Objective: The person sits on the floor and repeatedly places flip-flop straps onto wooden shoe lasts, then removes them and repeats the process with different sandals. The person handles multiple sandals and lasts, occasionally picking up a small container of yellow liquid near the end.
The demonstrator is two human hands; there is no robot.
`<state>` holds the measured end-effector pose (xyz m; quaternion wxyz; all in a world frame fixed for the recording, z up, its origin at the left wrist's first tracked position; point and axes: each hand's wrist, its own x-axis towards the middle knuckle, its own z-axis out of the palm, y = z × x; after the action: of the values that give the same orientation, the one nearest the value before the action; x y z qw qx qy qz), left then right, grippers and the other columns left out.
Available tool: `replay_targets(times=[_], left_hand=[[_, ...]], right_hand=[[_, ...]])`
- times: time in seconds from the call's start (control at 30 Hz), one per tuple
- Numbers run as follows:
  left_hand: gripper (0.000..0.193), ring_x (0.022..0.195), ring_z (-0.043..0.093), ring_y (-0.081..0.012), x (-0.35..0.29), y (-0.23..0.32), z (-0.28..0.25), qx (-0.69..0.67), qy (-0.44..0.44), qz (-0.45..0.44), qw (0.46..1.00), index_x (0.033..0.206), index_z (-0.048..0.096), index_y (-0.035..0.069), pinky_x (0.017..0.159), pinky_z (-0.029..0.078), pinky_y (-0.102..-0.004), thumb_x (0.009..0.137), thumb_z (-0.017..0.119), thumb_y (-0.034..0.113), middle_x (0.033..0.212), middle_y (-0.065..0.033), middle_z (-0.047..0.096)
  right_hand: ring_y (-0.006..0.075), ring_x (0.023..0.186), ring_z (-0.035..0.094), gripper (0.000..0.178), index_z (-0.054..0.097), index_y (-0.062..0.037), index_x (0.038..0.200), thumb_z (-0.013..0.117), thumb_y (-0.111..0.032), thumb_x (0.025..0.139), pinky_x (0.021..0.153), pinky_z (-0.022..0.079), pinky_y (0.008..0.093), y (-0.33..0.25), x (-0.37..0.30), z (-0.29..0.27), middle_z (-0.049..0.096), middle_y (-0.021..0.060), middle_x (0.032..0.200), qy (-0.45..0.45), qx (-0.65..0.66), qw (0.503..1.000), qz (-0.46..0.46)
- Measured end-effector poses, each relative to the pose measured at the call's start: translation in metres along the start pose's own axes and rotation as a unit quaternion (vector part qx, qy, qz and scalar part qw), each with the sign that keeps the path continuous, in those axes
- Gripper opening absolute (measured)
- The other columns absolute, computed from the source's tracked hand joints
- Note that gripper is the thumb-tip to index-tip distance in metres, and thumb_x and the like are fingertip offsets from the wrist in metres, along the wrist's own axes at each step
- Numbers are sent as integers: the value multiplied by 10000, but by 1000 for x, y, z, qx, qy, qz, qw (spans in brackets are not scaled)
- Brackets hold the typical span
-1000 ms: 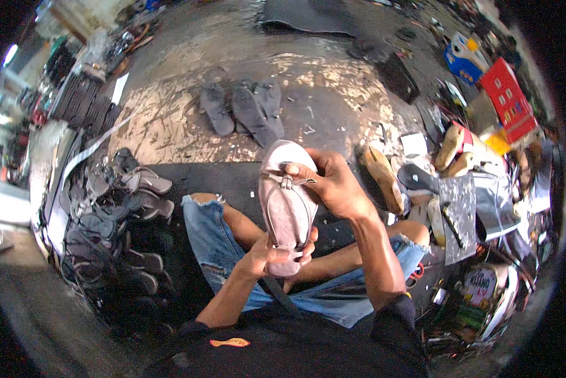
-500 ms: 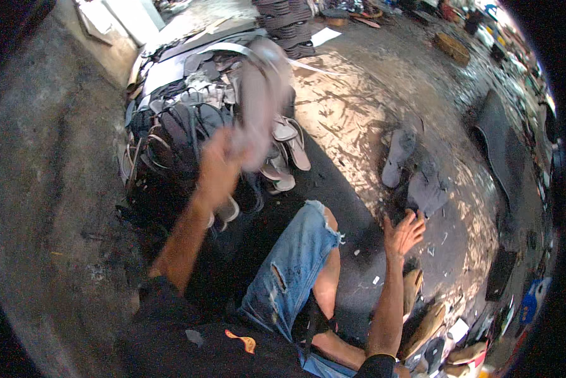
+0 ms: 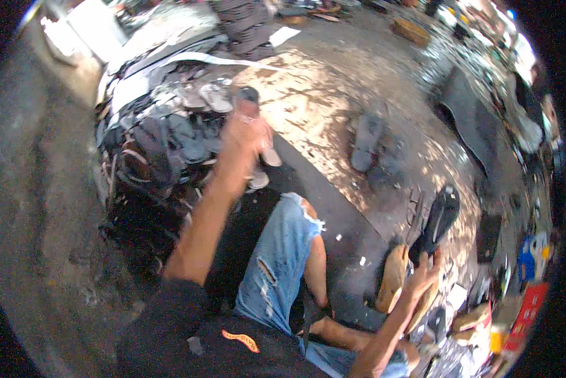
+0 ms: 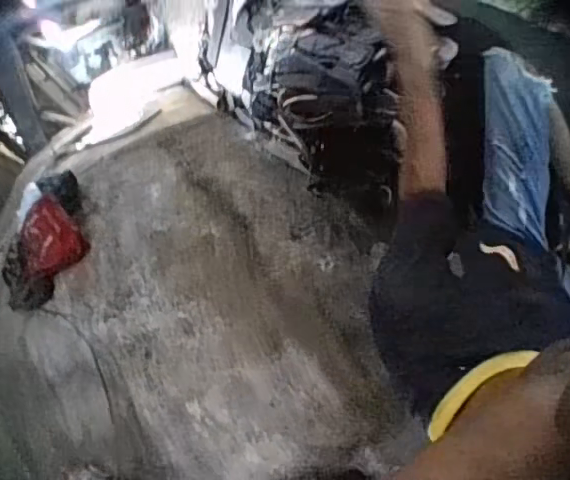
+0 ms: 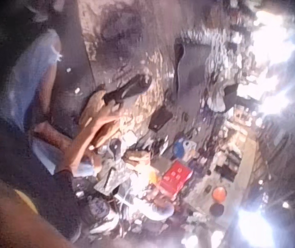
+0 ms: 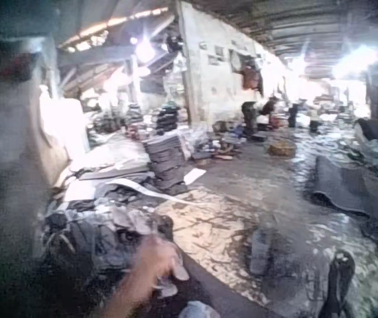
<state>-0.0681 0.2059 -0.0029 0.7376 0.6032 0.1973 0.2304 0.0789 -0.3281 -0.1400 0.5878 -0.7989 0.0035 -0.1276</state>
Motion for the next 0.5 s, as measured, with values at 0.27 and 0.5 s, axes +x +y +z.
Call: replay_targets(times=[0.27,0.5], left_hand=[[638,1285,614,-219,-115,-62,201,-35,-191,38,980,1614,377,92,1160,429,-390,1030,634,87,1490,-139,584],[636,1210,652,-235,-127,-62,226,337,-190,273,881,1475,499,86,911,617,-360,912,774,-24,1424,-141,593]], right_hand=[[312,1322,619,532,662,24,1337,578,184,837,1131,454,389,-155,-128,11,688,175,1348,2,-55,996,-65],[185,939,731,112,663,-41,1152,607,-35,1055,849,611,349,-115,-141,-13,730,167,1240,55,496,858,125]])
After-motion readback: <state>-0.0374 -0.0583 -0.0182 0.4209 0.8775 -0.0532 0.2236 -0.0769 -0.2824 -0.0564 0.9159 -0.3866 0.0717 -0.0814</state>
